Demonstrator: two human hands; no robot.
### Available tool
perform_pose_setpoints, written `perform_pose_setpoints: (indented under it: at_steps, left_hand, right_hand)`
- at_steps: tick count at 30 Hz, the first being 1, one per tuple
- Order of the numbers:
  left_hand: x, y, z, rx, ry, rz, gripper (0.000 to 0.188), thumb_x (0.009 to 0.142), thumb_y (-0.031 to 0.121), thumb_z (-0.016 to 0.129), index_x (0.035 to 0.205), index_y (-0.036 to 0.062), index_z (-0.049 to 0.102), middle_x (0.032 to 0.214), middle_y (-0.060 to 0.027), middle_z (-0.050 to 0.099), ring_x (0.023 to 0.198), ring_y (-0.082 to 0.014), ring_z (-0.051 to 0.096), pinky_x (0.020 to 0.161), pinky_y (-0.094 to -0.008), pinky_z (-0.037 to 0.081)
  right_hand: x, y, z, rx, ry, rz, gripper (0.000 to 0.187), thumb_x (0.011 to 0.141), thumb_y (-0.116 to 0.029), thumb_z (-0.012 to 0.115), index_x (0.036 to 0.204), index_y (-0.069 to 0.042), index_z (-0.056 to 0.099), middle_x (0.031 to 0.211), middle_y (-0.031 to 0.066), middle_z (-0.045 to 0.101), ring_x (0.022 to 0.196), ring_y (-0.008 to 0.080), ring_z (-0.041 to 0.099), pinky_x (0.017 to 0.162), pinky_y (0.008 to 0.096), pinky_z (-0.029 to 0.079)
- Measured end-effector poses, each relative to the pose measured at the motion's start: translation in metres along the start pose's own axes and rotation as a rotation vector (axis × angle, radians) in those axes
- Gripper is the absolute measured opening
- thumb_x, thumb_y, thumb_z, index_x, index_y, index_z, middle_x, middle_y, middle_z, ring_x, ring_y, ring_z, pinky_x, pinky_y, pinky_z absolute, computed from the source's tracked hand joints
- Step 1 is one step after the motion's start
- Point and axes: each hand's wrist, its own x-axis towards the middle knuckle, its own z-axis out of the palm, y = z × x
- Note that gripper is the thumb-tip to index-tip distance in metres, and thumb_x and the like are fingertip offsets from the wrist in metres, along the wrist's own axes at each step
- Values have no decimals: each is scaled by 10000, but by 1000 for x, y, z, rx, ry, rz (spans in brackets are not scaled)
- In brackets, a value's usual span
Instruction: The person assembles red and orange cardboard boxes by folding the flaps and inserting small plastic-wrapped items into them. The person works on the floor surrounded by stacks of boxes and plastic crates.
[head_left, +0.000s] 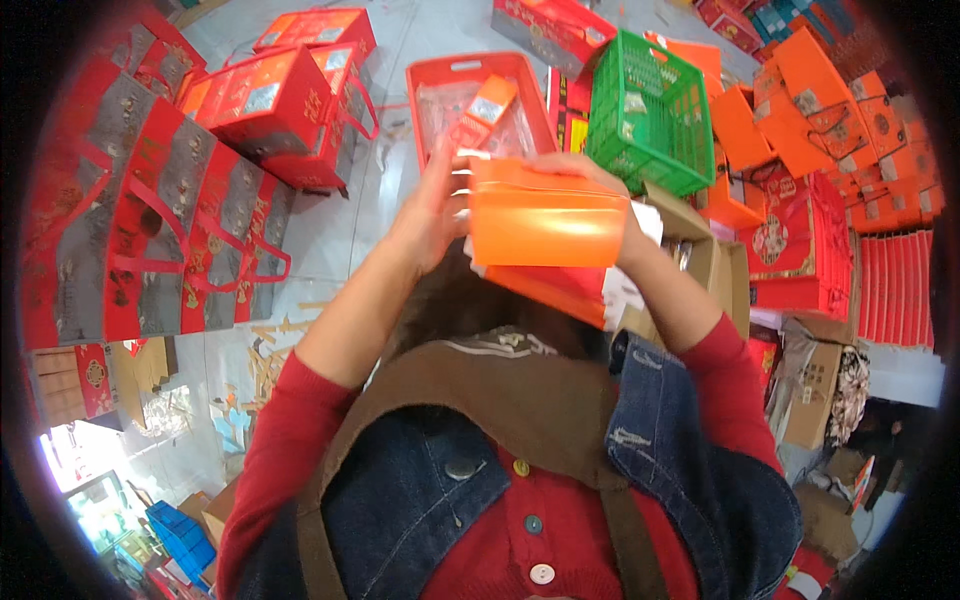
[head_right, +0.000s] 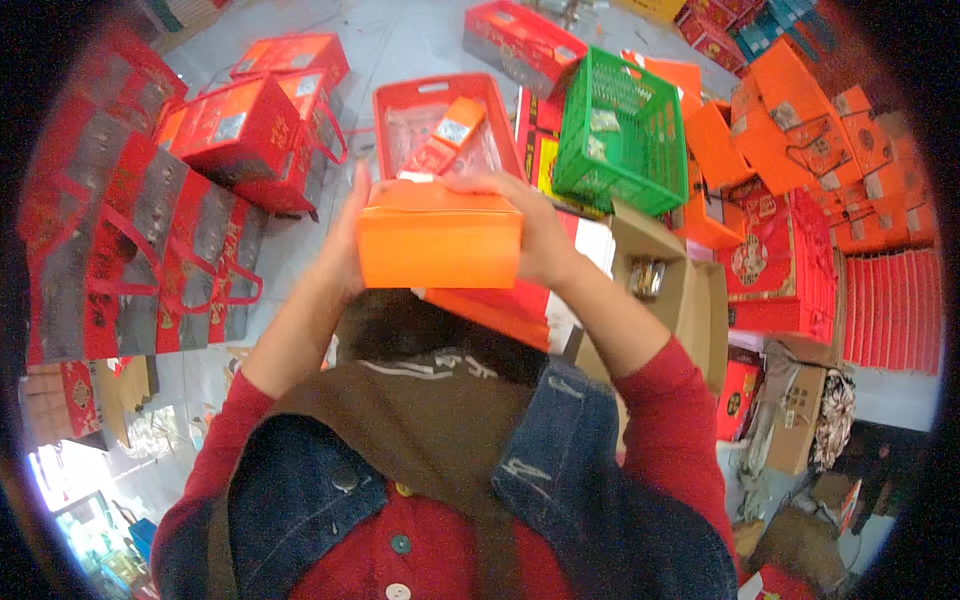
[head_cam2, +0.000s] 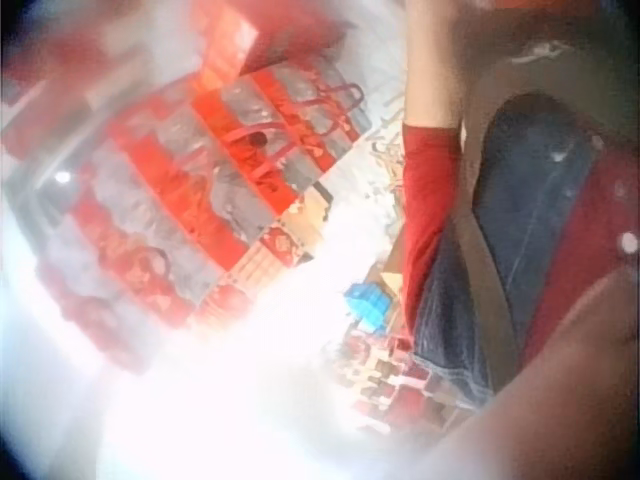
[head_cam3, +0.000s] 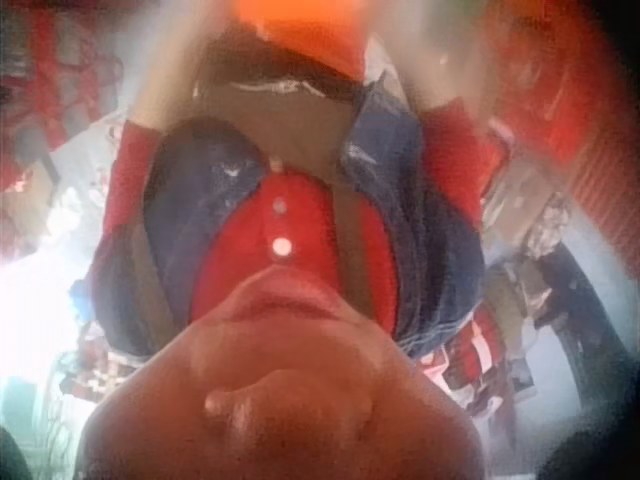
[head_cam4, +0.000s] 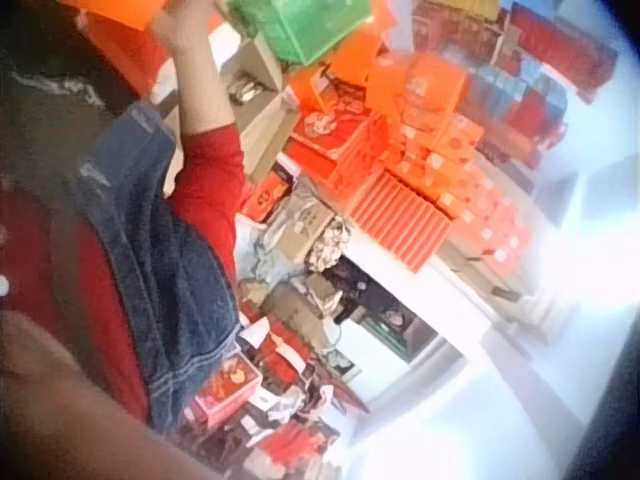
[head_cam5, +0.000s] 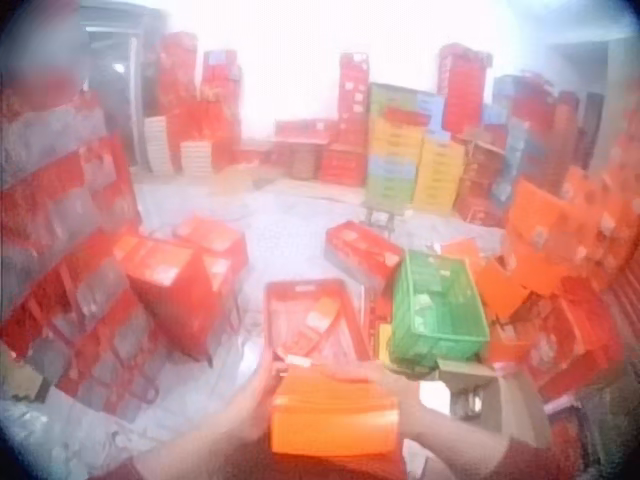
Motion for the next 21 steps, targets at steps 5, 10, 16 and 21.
perform_pose_setpoints:
  at_steps: [5,10,16,21]
  left_hand:
    - [-28,34,31,610,-162,863,663,782,133,683,1350,36,356,1341,-111,393,1296,-243,337,1066,-383,261]
    - [-58,43,59,574,-153,696,558,759,47,698,1250,7,434,1247,-133,493,1222,-236,434,1049,-369,295]
    - [-68,22,41,754,-135,793,439,774,47,688,1150,17,461,1171,-143,560,1118,-196,526,1087,-411,255]
    - [-63,32,33,746,-153,613,336,800,47,660,1114,21,541,1087,-88,628,1024,-169,579,1099,-407,235]
  right_hand:
    - [-2,0,9,25,102,107,482,691,-115,769,1111,-12,555,1062,97,609,1011,206,589,859,323,461]
    - [-6,-10,29,-130,181,3,531,651,-116,790,1109,-24,537,1122,134,594,1035,283,580,902,379,443]
    - [-10,-2,40,-324,190,-186,557,634,-171,789,1110,-40,531,1134,148,603,1056,324,576,911,437,436]
    - [-11,2,45,-273,209,-137,519,629,-162,787,1075,-40,551,1094,138,621,1013,317,597,887,423,456]
